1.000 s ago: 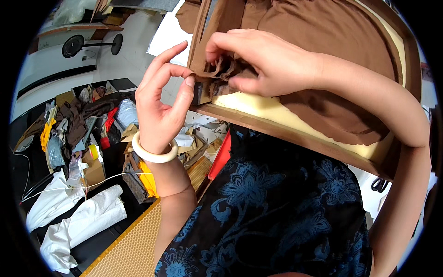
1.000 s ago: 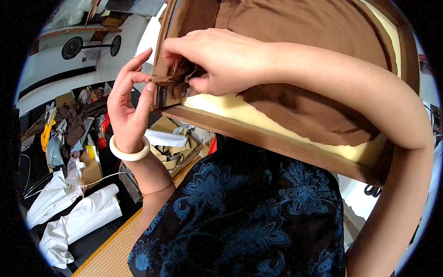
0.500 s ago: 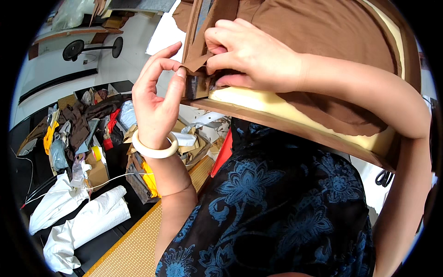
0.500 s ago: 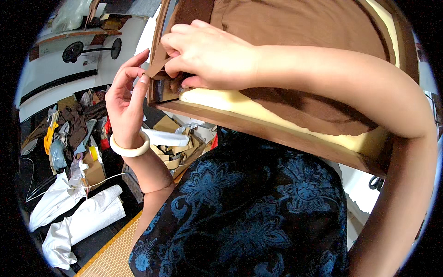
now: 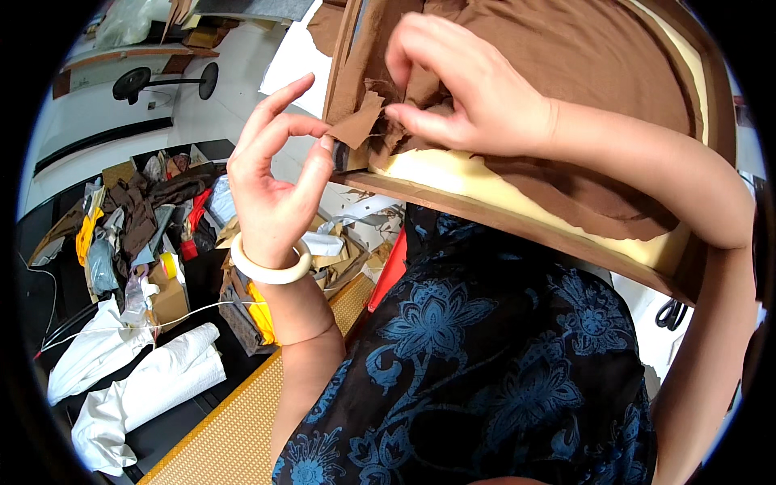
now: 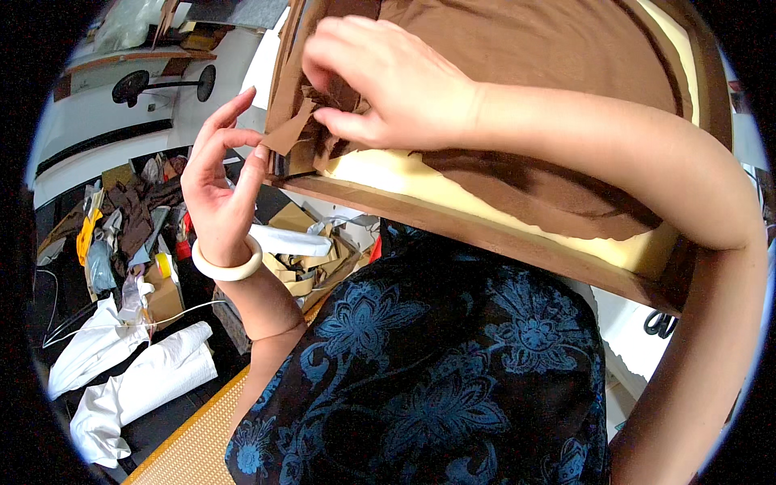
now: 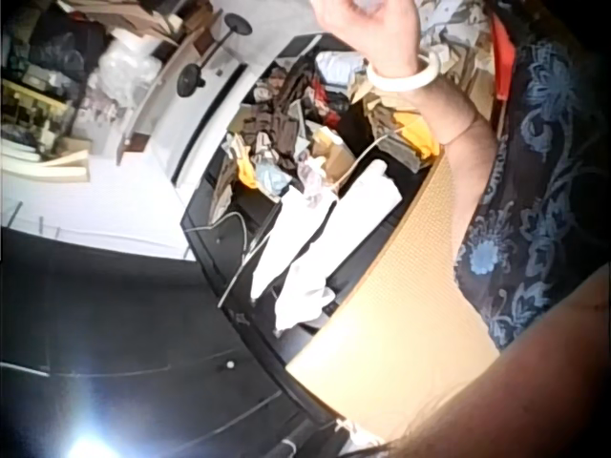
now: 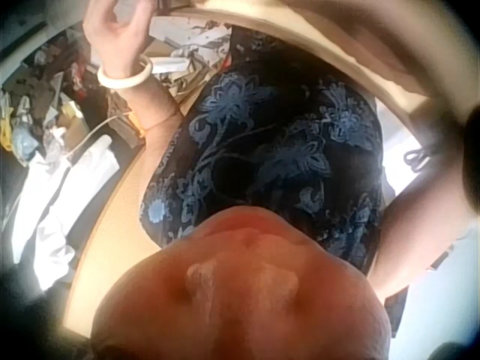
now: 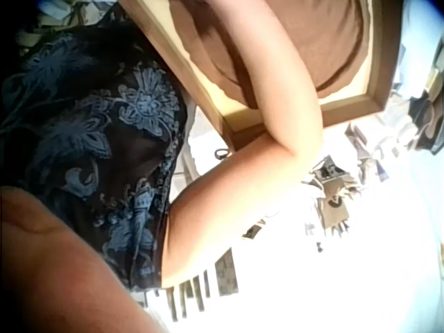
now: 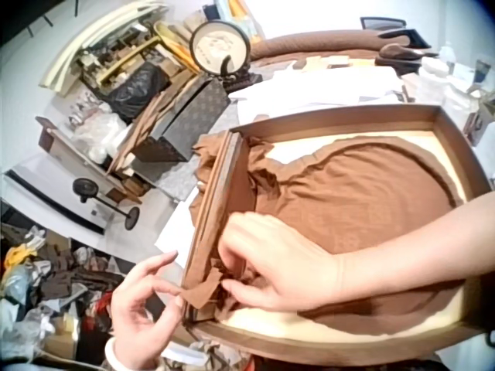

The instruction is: The person assembles a wooden box frame by fitting side panels into a base. They then place a brown fabric-covered cushion into the frame and use a yellow utility knife to trim excess fabric along the edges. The person folds the trimmed fabric under the frame to secure it.

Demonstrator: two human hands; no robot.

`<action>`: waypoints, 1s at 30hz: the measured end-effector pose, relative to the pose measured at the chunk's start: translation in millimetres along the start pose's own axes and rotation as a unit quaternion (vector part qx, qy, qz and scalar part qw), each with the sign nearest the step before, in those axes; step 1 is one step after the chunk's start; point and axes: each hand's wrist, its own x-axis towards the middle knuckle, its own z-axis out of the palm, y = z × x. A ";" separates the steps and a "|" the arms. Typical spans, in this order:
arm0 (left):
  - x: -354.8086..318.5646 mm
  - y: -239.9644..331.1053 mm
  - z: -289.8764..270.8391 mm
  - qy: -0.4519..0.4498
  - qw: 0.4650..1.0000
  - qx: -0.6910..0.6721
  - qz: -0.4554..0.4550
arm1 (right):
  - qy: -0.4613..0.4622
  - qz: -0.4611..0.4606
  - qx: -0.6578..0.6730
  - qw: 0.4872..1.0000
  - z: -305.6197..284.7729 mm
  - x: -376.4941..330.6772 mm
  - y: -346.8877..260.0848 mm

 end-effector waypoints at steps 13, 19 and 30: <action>1.0 6.7 -6.5 -0.032 0.984 0.142 0.104 | -0.085 0.011 0.025 0.996 19.6 2.5 1.7; 10.7 26.7 -8.8 -0.116 0.976 0.141 0.118 | -0.048 -0.026 0.039 0.998 27.5 -2.2 2.5; 29.6 10.4 3.6 -0.165 0.966 0.162 0.113 | -0.061 0.105 0.198 0.973 25.8 6.2 1.7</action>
